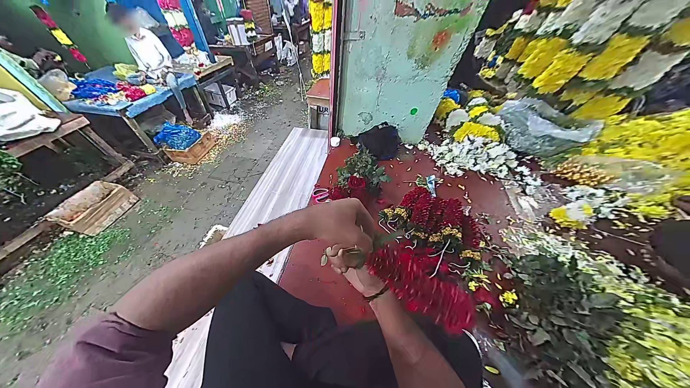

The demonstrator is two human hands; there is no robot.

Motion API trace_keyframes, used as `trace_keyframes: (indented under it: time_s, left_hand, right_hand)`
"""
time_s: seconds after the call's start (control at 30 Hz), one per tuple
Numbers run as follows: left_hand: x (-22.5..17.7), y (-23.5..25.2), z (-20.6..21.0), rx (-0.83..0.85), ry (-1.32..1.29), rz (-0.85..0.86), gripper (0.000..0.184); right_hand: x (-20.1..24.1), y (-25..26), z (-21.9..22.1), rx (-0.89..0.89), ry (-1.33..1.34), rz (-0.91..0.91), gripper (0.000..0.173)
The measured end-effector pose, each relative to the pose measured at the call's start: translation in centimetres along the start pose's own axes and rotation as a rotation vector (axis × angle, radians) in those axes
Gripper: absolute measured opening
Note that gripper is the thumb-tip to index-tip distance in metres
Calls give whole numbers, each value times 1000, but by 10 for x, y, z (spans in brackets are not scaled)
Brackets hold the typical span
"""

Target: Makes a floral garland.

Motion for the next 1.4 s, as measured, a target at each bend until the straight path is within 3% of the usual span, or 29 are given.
trace_keyframes:
  time_s: [0.13,0.33,0.4,0.5,0.67,0.87,1.0,1.2,1.27,1.4]
  left_hand:
    - [46,21,-25,-215,224,-118,13]
    - [139,-7,-42,-59,419,-351,17]
    - [149,-26,-35,22,370,-339,17]
    - [157,-48,-27,82,248,-368,28]
    - [184,-58,-22,28,191,-416,23]
    - [220,-71,-9,-69,156,-512,20]
    - [254,-92,-9,-224,183,-540,21]
    - [277,-123,23,-499,-76,-643,20]
    - [292,-122,40,-609,-157,-627,20]
    - [306,-115,44,-630,-163,-579,19]
  right_hand:
    - [1,2,26,104,54,5,12]
    - [3,17,-1,-93,-210,62,16]
    - [3,21,-11,-145,-357,72,16]
    - [5,18,-7,-77,-534,49,13]
    - [-2,3,24,130,-603,-8,13]
    - [-29,-1,15,136,-719,146,17]
    - [-21,20,-50,110,-1164,403,31]
    - [-12,84,-232,-371,-1722,418,10]
    - [-31,89,-261,-430,-1811,459,13]
    - [-69,91,-280,-451,-1871,483,28]
Point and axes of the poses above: each hand's wrist, its own y-axis towards the middle knuckle, its own z-axis out of the palm, x = y × z, the point moved 8 cm from there along y, towards the middle knuckle, and after that the axes turned 13 degrees about -x, right-handed, at the moved point
